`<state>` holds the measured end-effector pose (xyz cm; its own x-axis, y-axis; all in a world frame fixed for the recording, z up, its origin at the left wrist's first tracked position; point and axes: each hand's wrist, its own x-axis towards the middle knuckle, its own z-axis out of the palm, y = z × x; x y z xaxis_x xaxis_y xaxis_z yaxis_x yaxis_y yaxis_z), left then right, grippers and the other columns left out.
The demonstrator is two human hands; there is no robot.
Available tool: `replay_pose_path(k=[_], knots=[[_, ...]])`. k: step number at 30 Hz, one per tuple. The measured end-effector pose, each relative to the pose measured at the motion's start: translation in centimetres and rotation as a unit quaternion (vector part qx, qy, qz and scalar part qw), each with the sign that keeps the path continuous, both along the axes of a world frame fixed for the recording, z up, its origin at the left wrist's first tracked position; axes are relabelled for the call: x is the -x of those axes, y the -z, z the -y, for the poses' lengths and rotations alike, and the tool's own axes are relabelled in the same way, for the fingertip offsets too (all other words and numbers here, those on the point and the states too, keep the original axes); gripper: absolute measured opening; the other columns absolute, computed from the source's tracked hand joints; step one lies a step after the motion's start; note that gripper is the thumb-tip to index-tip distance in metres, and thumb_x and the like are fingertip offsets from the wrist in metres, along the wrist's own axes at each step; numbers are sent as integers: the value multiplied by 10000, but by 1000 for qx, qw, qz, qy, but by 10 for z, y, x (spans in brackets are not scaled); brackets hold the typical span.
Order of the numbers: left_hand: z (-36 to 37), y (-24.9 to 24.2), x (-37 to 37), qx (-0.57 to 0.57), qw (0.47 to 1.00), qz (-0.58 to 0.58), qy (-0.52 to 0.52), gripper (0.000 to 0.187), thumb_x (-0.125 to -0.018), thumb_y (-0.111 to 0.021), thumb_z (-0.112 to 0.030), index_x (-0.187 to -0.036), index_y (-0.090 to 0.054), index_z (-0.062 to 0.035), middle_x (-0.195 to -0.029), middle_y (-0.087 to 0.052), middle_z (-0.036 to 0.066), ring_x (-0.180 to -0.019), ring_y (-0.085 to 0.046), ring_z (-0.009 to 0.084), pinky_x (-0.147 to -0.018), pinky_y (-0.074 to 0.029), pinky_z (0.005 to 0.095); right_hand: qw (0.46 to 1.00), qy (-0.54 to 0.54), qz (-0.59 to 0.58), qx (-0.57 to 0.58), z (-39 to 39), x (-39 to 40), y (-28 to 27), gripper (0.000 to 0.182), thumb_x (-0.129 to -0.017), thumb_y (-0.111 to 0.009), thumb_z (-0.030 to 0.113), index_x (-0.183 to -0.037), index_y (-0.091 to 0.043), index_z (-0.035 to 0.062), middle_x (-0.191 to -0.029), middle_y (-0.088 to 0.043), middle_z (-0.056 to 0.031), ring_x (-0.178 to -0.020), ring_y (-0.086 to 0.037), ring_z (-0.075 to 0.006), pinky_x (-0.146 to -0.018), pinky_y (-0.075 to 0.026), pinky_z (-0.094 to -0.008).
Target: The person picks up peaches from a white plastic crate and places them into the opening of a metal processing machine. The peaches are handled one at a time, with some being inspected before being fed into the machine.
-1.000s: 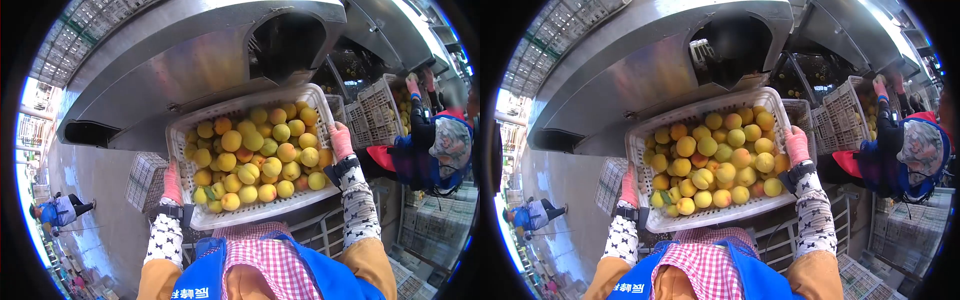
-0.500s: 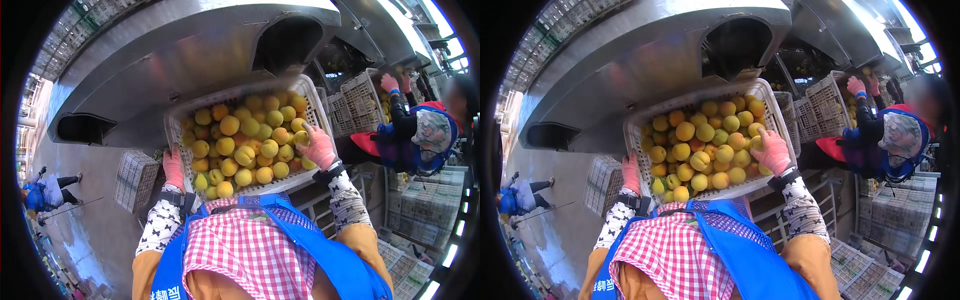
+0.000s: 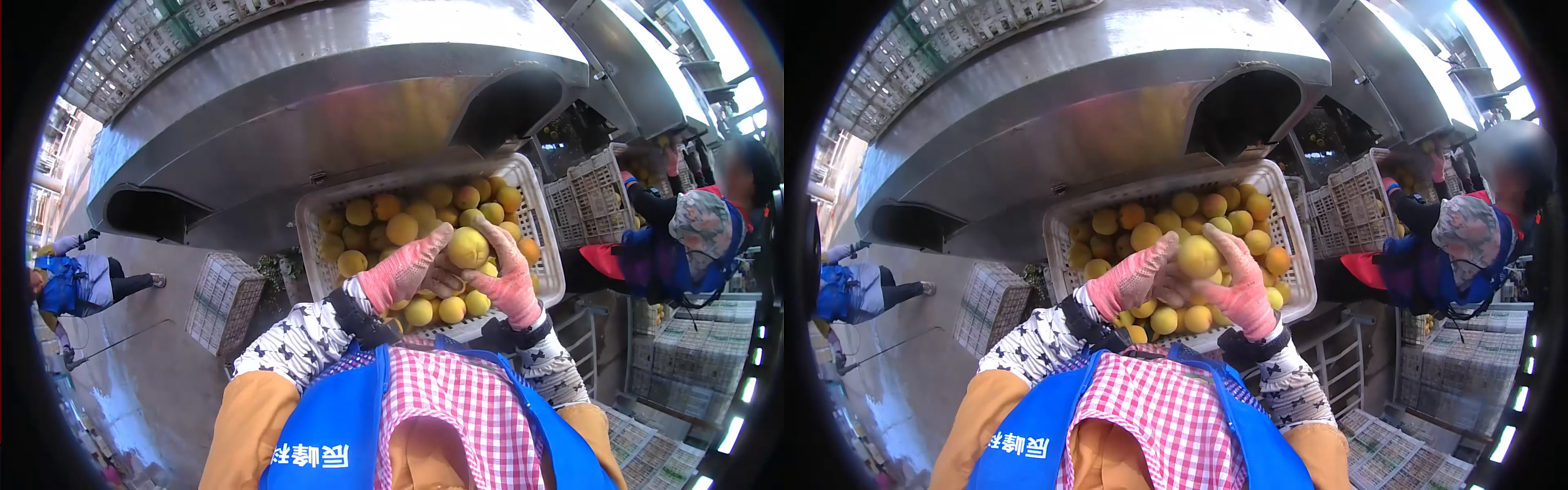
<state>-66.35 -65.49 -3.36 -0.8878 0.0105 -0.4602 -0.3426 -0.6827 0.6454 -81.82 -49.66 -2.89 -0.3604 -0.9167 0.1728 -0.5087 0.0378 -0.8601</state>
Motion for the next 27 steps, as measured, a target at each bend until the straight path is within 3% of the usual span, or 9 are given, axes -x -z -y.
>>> replay_pose_path(k=[3, 5, 6, 11, 13, 16, 18, 20, 27], knots=[[-5, 10, 9, 61, 986, -125, -93, 607, -971, -641, -366, -1442, -447, -36, -1278, -594, 84, -1131, -595, 181, -982, -479, 323, 999, 33, -1, 18, -5, -10, -9, 774, -795, -816, 181, -1449, -447, -9, -1390, -521, -130, -1264, -524, -220, -1086, -423, -366], [-4, 9, 12, 86, 980, -147, -101, 642, -929, -687, -269, -1465, -416, -43, -1330, -557, 81, -1191, -559, 184, -1036, -439, 328, 938, 108, 328, 15, -11, -14, -13, 758, -802, -818, 158, -1448, -453, -1, -1390, -520, -154, -1276, -520, -229, -1089, -421, -366], [-5, 7, 12, 111, 973, -167, -116, 705, -887, -734, -173, -1488, -385, -50, -1381, -520, 77, -1251, -523, 186, -1091, -400, 334, 937, 116, 329, 17, -11, -14, -9, 758, -802, -818, 158, -1448, -453, -1, -1390, -520, -154, -1276, -520, -229, -1089, -421, -366], [-11, 12, 22, 293, 925, -185, -154, 666, -891, -687, -109, -1483, -388, -48, -1394, -507, 78, -1292, -492, 197, -1118, -373, 342, 984, 151, 95, 8, 0, -15, 11, 772, -781, -821, 157, -1446, -459, 5, -1353, -549, -156, -1230, -556, -237, -1043, -456, -360], [-6, 14, 27, 8, 970, -164, -177, 642, -902, -657, -112, -1478, -385, -26, -1401, -502, 95, -1301, -487, 205, -1127, -363, 348, 986, 163, 27, 20, 7, -11, 9, 784, -731, -828, 146, -1425, -488, 12, -1307, -580, -150, -1220, -563, -252, -1035, -454, -360], [7, 4, 34, -26, 981, -146, -122, 628, -912, -638, -121, -1472, -378, -7, -1418, -488, 106, -1311, -479, 214, -1131, -354, 345, 977, 153, 149, 4, 10, -1, -9, 744, -734, -819, 158, -1400, -515, 22, -1287, -585, -145, -1207, -569, -249, -1030, -453, -355], [10, 4, 43, -50, 978, -163, -117, 598, -920, -637, -132, -1456, -402, -7, -1404, -502, 107, -1307, -482, 215, -1127, -357, 342, 986, 122, 110, 19, 20, 16, -19, 707, -733, -809, 167, -1371, -539, 26, -1262, -592, -135, -1190, -574, -239, -1026, -451, -347], [13, 13, 58, -23, 971, -174, -163, 553, -934, -631, -146, -1432, -435, -8, -1387, -518, 104, -1291, -495, 208, -1125, -360, 342, 995, 76, 52, -28, 32, 34, -30, 695, -727, -804, 170, -1359, -552, 27, -1241, -597, -129, -1171, -581, -239, -1015, -458, -346], [24, 56, 32, 204, 951, -31, -230, 455, -960, -635, -244, -1353, -547, -32, -1213, -638, 68, -1107, -591, 152, -977, -462, 308, 929, 288, -231, 19, 135, 103, 29, 793, -724, -838, 359, -1371, -506, 44, -1215, -574, -214, -1086, -593, -386, -897, -517, -426]])
